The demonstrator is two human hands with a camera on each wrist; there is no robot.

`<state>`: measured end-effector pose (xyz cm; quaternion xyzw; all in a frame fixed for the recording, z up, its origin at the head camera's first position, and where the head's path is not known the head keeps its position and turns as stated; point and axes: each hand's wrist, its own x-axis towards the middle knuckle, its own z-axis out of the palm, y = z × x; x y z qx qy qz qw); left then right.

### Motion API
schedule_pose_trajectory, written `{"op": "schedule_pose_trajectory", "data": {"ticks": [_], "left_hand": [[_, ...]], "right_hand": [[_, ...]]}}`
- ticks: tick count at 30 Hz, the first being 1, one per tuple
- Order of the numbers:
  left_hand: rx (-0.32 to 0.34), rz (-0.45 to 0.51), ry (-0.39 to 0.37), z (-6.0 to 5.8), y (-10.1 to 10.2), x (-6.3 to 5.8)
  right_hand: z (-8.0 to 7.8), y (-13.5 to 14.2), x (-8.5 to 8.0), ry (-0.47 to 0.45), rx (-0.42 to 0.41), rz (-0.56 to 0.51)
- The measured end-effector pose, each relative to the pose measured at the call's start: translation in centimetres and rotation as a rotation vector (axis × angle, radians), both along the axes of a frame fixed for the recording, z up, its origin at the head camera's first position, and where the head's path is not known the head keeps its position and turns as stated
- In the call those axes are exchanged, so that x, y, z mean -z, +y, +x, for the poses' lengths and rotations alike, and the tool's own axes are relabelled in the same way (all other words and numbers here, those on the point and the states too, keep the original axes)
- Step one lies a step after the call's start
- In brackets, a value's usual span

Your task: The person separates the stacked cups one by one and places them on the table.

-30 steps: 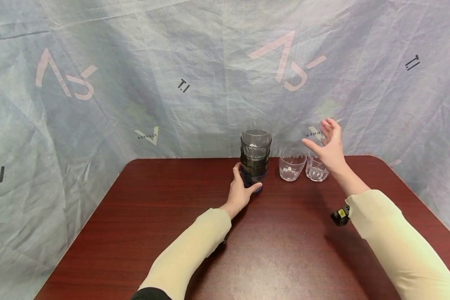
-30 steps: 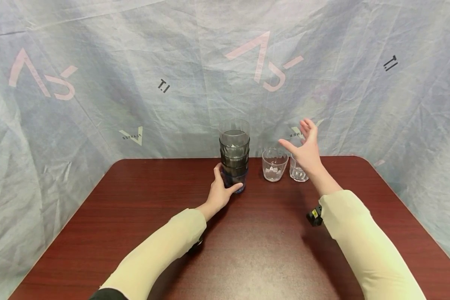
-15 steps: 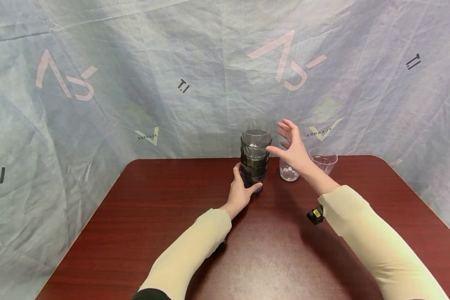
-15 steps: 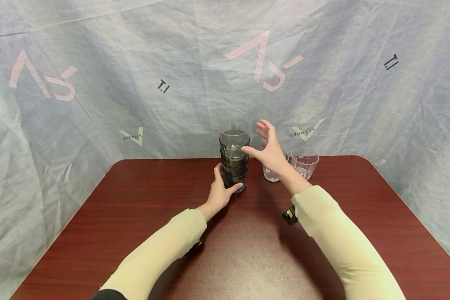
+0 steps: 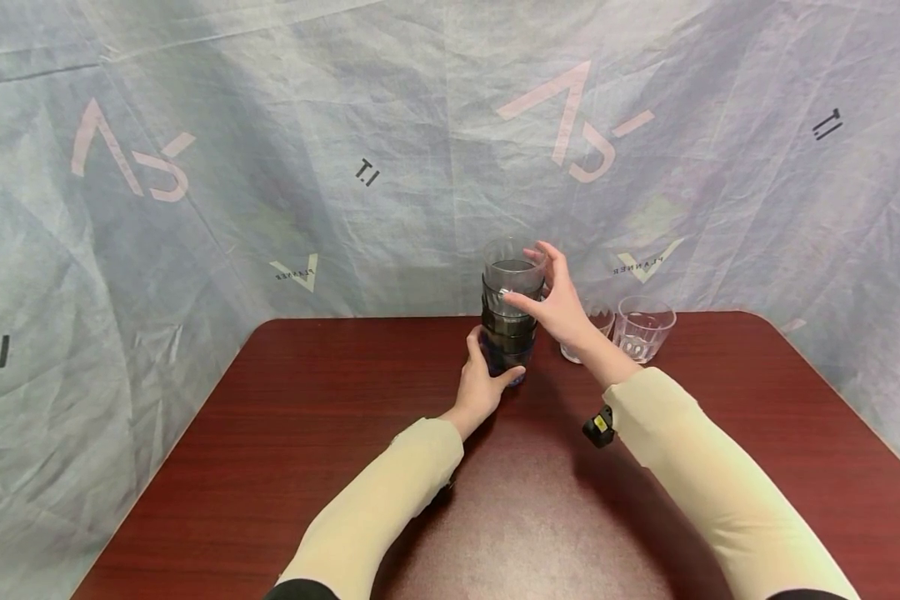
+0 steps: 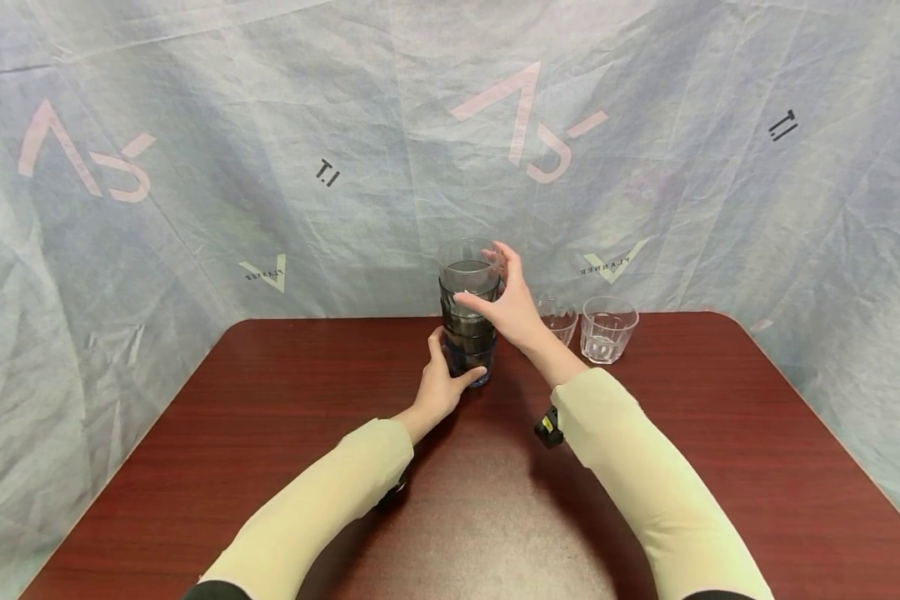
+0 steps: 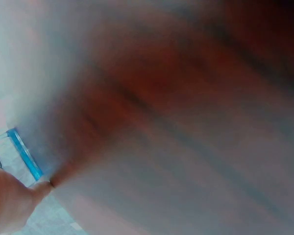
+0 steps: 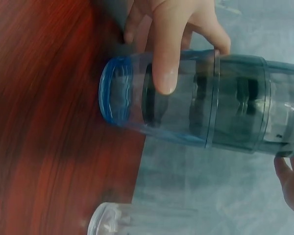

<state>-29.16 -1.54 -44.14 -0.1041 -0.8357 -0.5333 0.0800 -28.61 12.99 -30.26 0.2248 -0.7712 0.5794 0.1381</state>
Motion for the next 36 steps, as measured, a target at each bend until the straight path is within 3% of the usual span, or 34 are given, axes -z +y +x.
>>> {"op": "schedule_pose_trajectory", "data": {"ticks": [26,36], "left_hand": [[-0.005,-0.005,-0.011,-0.07,-0.08,-0.01],[0.003,-0.002,-0.014,0.01,-0.06,0.08]], "right_hand": [[-0.49,-0.82,0.72,0.103,0.027,-0.040],[-0.03,-1.06,-0.22,0.126,0.054,-0.080]]}}
